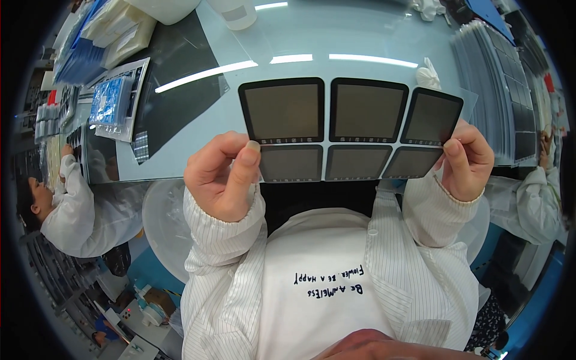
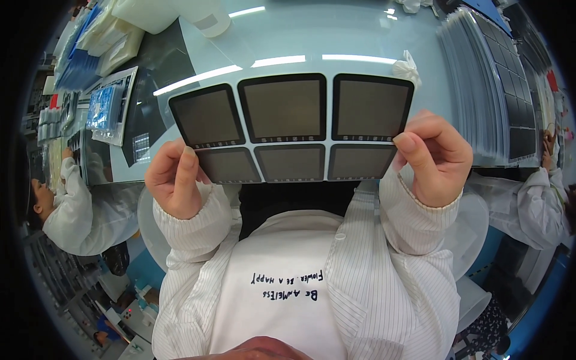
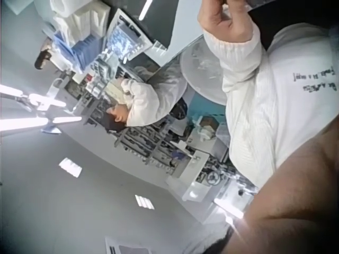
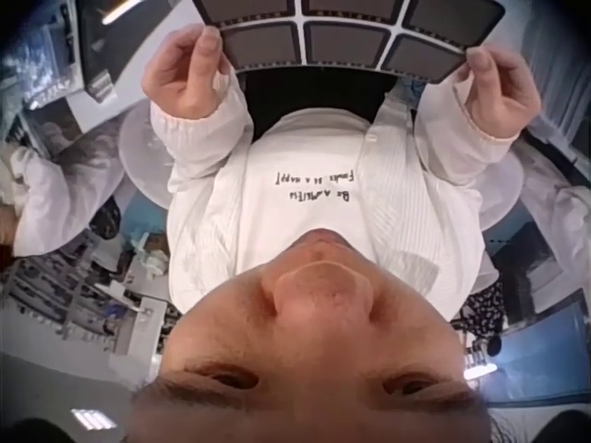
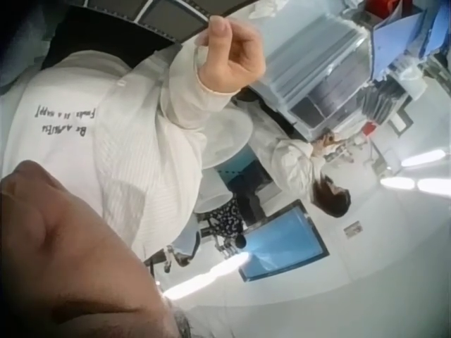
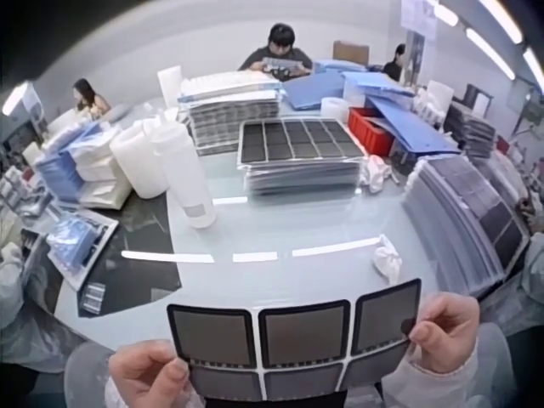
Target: Cleaning and inspecting grid-like sheets using a cloth and liquid solution.
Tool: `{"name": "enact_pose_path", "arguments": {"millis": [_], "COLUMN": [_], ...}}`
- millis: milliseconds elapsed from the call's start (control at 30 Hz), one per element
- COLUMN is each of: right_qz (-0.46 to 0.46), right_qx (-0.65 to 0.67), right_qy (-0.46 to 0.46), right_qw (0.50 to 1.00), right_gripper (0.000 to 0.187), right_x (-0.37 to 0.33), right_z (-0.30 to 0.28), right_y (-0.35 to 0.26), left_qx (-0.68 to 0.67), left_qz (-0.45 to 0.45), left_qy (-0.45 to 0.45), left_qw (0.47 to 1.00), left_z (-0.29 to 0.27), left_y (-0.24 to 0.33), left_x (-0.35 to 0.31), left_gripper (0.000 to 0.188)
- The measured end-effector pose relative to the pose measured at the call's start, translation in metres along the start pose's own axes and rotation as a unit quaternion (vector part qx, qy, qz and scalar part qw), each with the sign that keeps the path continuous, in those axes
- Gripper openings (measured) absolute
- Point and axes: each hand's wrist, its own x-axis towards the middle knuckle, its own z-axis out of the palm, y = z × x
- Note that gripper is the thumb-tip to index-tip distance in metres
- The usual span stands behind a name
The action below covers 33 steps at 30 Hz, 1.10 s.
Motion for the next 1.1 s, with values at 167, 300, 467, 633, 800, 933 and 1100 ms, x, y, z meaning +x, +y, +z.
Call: {"name": "enact_pose_path", "arguments": {"millis": [167,300,467,633,800,933,1100], "right_qz": [-0.012,0.0,0.0,-0.009,-0.014,-0.007,-0.01], "right_qx": [0.006,0.011,0.023,0.031,0.039,0.057,0.094], "right_qy": [-0.008,-0.003,-0.007,-0.014,-0.017,0.0,0.04], "right_qw": [1.0,1.0,1.0,0.999,0.999,0.998,0.995], "right_gripper": [0.012,0.011,0.01,0.011,0.011,0.01,0.011], "right_x": [0.001,0.002,0.002,0.002,0.001,0.0,0.003], "right_z": [0.007,0.015,0.017,0.02,0.025,0.033,0.045], "right_y": [0.001,-0.003,-0.005,-0.005,-0.008,-0.007,-0.008], "left_qx": [-0.004,-0.005,-0.001,-0.005,-0.013,-0.015,-0.03], "left_qz": [-0.001,0.008,0.013,0.02,0.031,0.03,0.012], "left_qy": [0.009,0.013,0.012,0.01,0.021,0.026,-0.003], "left_qw": [1.0,1.0,1.0,1.0,0.999,0.999,0.999], "left_z": [-0.006,-0.013,-0.014,-0.019,-0.021,-0.025,-0.032], "left_y": [-0.004,-0.006,-0.007,-0.008,-0.012,-0.013,-0.02], "left_x": [-0.001,-0.001,0.001,0.001,0.0,0.0,0.0], "left_gripper": [0.012,0.012,0.012,0.011,0.011,0.011,0.023]}}
